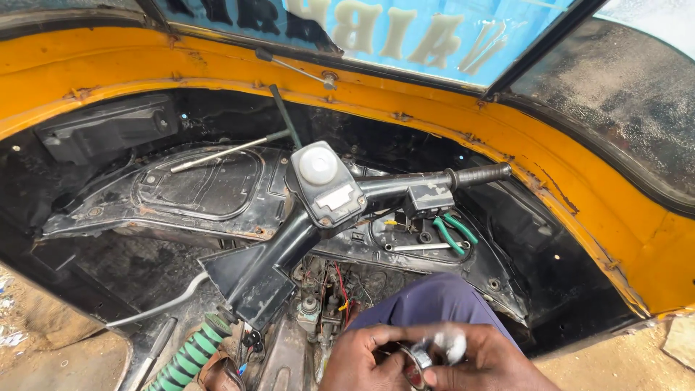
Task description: Repairing electrical wiring inside a vehicle cabin.
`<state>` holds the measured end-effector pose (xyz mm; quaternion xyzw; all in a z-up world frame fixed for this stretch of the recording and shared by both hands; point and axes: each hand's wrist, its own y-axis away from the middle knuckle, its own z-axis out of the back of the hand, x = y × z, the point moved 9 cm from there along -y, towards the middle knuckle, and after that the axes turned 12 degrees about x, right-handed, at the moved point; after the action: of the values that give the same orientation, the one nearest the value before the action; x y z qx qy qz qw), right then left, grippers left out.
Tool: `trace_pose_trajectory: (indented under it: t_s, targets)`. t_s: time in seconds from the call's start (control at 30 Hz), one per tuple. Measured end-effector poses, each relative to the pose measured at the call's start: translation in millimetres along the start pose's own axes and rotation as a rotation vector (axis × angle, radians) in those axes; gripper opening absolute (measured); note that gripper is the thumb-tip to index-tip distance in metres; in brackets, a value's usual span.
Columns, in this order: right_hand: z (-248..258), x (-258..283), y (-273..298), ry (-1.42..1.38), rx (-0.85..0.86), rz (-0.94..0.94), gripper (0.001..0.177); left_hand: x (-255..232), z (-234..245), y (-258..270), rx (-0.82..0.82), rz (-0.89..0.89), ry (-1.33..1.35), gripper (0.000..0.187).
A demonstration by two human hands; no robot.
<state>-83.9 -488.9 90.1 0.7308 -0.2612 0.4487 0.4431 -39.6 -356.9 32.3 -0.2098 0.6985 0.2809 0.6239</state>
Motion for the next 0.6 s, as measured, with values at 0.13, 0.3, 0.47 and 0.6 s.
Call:
trace_pose_trajectory:
  t_s: [0.13,0.3,0.47,0.6]
  targets:
    - [32,-15,-8,0.291,-0.096,0.143,0.022,2,13,0,-0.135,0.054,-0.210,0.031]
    - [-55,80,40,1.120,0.145,0.886,0.023,-28,26,18,-0.411,-0.196,-0.507,0.025]
    - [-39,37,25,1.225,0.182,0.789,0.017,-44,48,33,-0.574,-0.028,-0.218,0.030]
    - [-25,3,13,1.370,0.218,0.646,0.012,-39,39,30,-0.504,0.002,-0.008,0.035]
